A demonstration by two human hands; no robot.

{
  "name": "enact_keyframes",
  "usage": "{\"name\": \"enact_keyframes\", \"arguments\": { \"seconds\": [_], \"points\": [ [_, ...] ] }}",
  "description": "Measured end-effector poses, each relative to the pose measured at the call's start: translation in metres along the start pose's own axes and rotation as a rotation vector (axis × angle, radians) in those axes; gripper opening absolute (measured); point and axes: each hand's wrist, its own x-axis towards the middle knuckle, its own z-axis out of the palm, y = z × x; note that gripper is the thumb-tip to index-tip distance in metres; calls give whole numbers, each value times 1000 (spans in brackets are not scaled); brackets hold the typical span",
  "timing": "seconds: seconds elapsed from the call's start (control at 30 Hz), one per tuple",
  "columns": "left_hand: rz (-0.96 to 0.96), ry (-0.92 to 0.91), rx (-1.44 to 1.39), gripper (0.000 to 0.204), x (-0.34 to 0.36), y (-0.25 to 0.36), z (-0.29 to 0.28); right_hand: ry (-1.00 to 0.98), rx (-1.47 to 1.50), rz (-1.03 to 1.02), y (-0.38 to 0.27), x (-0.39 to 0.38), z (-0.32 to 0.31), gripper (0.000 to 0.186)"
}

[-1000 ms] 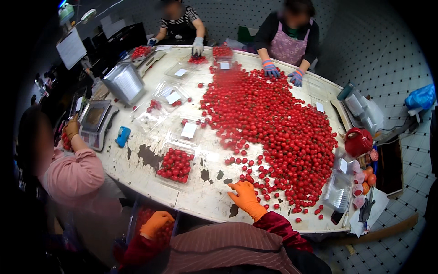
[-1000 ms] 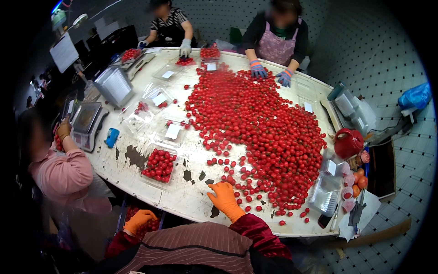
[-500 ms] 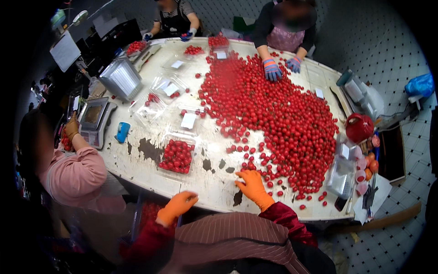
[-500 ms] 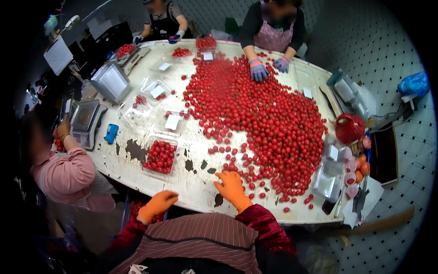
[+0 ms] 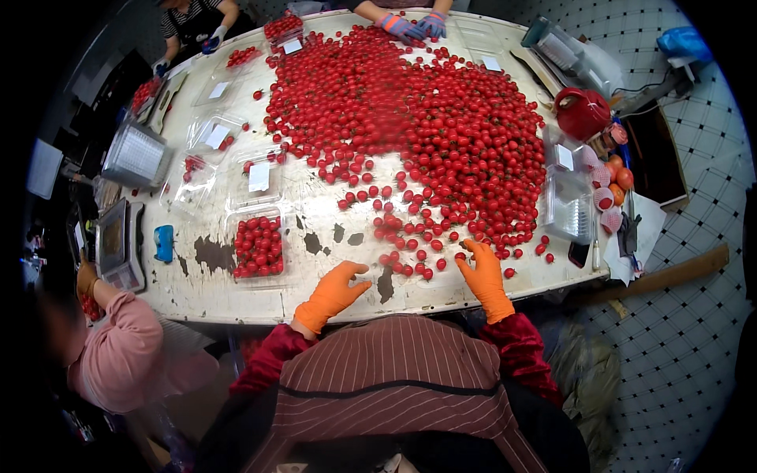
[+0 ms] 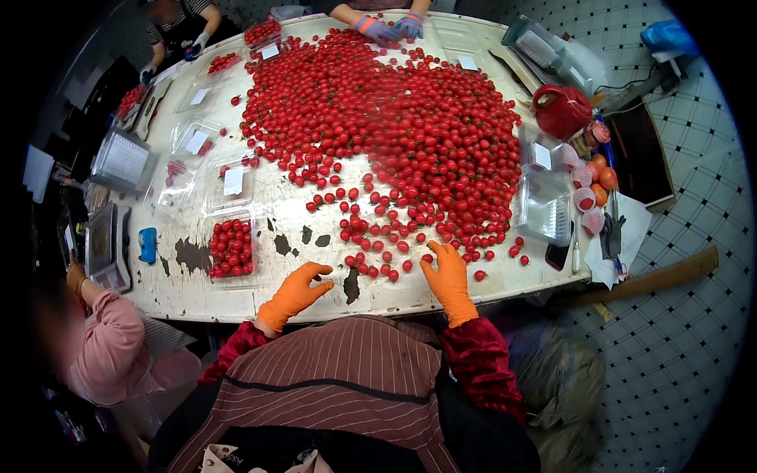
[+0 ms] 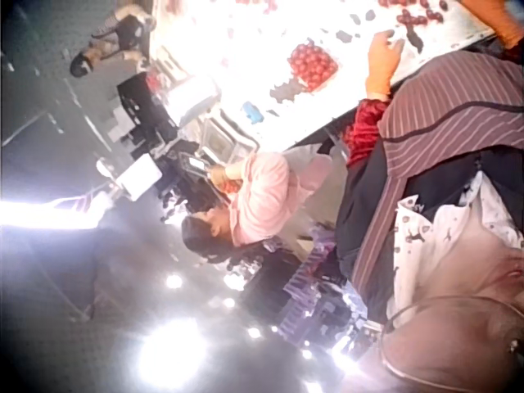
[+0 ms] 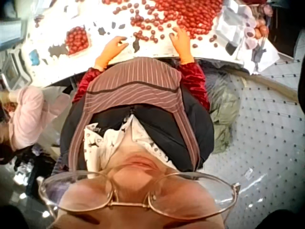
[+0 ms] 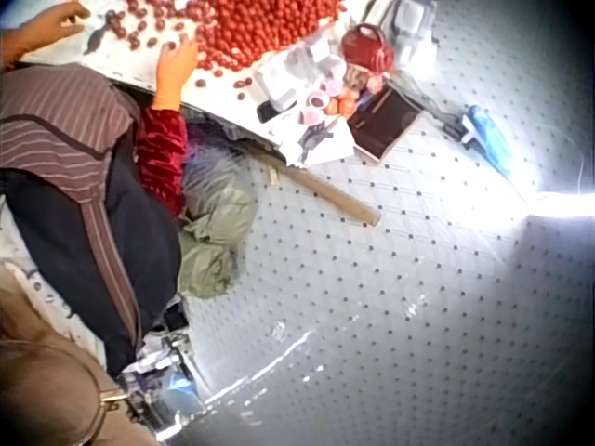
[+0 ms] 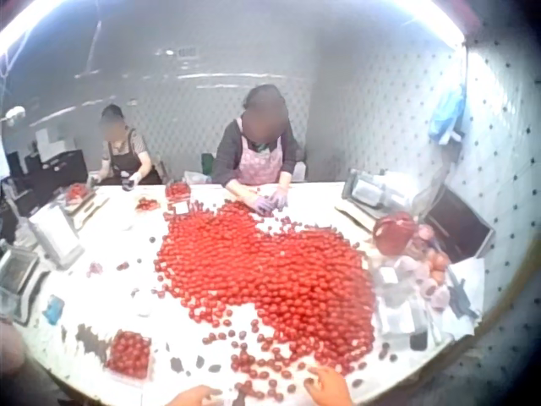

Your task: The person sorts red cherries from a large pile on a table into clear plastic containers. They wear orange gloves and repeatedly pick up handfuls of cherries, place them into containers, and move the containers aside to continue filling new ones.

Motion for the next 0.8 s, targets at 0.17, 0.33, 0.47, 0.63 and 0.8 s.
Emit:
{"name": "enact_keyframes", "arguments": {
  "seconds": [0.17, 0.33, 0.47, 0.63, 0.8],
  "points": [
    [33, -17, 78, 55, 11, -4, 9, -37, -81, 36, 0, -23, 5, 70],
    [64, -31, 128, 64, 23, -6, 17, -70, -107, 37, -9, -29, 14, 80],
    [64, 1, 79, 55, 38, 14, 11, -82, -104, 62, -11, -29, 18, 80],
    [219, 210, 55, 44, 87, 30, 7, -57, -91, 48, -12, -26, 20, 78],
    [317, 242, 377, 30, 132, 23, 21, -42, -23, 42, -24, -23, 14, 75]
  ]
}}
